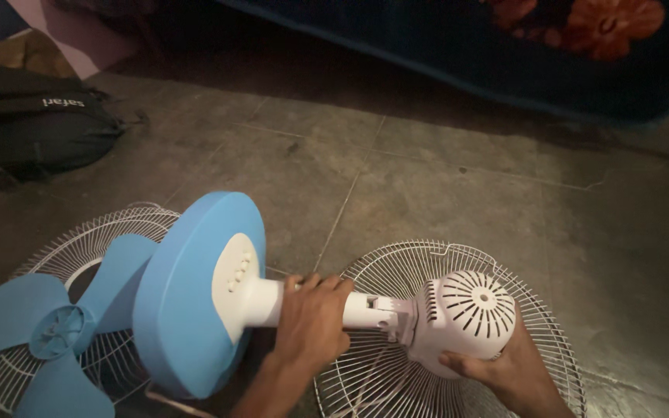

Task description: The person assembles an electric fan by attaching the motor housing to the neck, securing it with a knob, and tightening the connection with a screwdriver. The fan blades and front grill are visible nearby but not handled in this clip.

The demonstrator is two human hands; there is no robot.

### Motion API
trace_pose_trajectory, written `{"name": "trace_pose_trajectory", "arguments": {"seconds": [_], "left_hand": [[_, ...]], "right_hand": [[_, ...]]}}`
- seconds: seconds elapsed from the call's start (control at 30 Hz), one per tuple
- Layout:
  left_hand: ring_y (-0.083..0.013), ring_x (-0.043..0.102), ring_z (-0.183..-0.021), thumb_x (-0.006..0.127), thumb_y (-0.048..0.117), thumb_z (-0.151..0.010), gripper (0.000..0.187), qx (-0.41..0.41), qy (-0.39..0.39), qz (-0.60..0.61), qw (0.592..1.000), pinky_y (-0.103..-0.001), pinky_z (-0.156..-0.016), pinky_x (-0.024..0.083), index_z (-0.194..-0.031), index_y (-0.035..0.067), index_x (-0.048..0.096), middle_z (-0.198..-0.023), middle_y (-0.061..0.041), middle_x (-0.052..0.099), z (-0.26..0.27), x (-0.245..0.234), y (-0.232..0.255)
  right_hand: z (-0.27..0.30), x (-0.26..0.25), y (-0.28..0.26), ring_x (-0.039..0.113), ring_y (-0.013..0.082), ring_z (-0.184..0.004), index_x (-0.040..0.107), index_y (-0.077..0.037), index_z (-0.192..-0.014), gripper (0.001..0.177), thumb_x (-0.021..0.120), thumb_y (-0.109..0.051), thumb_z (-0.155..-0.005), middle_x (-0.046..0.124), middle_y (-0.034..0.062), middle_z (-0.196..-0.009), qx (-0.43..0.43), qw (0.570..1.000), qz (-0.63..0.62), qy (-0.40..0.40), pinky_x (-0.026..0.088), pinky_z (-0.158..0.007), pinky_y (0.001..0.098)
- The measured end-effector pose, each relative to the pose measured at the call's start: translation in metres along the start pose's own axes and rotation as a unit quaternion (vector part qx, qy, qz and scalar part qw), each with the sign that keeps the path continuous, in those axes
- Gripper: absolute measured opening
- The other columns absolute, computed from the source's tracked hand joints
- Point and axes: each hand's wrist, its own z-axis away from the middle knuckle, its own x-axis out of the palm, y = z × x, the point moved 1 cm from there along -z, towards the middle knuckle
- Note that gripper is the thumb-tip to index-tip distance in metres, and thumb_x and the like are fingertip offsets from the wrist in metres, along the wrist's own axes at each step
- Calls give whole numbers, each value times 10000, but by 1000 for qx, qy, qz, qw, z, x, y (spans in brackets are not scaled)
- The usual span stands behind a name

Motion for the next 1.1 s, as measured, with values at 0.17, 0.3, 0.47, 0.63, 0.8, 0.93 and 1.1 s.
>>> {"name": "trace_pose_trajectory", "arguments": {"seconds": [0.17,0.3,0.47,0.63,0.8,0.93,1.1], "left_hand": [[-314,640,-1081,808,74,-557,509,16,-39,-36,998,-515,-951,385,-1048,98,675,-1089,-102,696,-9,-4,4],[-308,648,-1079,802,78,-604,491,27,-89,-94,991,-503,-971,388,-1078,107,676,-1085,-109,701,-18,-4,6],[-315,637,-1086,817,148,-590,518,30,-79,-78,993,-499,-960,396,-1085,93,673,-1102,-119,695,-24,2,7],[-290,618,-1131,784,135,-568,460,-7,-49,-30,998,-507,-939,403,-1017,122,687,-1110,-85,691,-18,5,5],[-302,605,-1155,775,129,-583,494,11,-82,-42,996,-482,-956,416,-1064,104,665,-1136,-98,675,-19,7,2],[-340,586,-1158,779,81,-581,643,128,-11,1,992,-526,-943,399,-1205,57,630,-1197,-167,638,-9,15,11],[-344,597,-1189,750,63,-758,613,256,45,40,965,-471,-1010,455,-1346,19,584,-1296,-168,635,3,19,6]], "right_hand": [[1,-1,5,711,240,-1033,414,-52,-1355,999,925,-99,-498,710,139,-1139,-38,999,-37,-2,606,-898,419],[-1,1,7,728,240,-1029,412,-60,-1373,1010,949,-142,-521,719,129,-1131,-35,999,-38,-5,625,-882,412],[1,1,5,739,228,-1010,425,-47,-1343,966,942,-117,-530,737,125,-1112,-19,1000,-21,-2,630,-872,397],[1,0,-2,735,220,-1005,458,-44,-1327,918,917,-80,-533,742,127,-1118,-45,998,-49,-7,622,-865,397],[3,-1,2,741,220,-1012,461,-36,-1304,899,945,-97,-548,744,127,-1123,-20,999,-41,-2,629,-872,399],[-1,-2,6,725,228,-1017,414,-60,-1366,990,938,-98,-527,726,133,-1138,-26,998,-62,-7,618,-879,404],[1,-1,10,729,234,-1023,412,-46,-1354,994,931,-116,-509,723,142,-1149,-58,995,-82,-15,623,-874,411]]}}
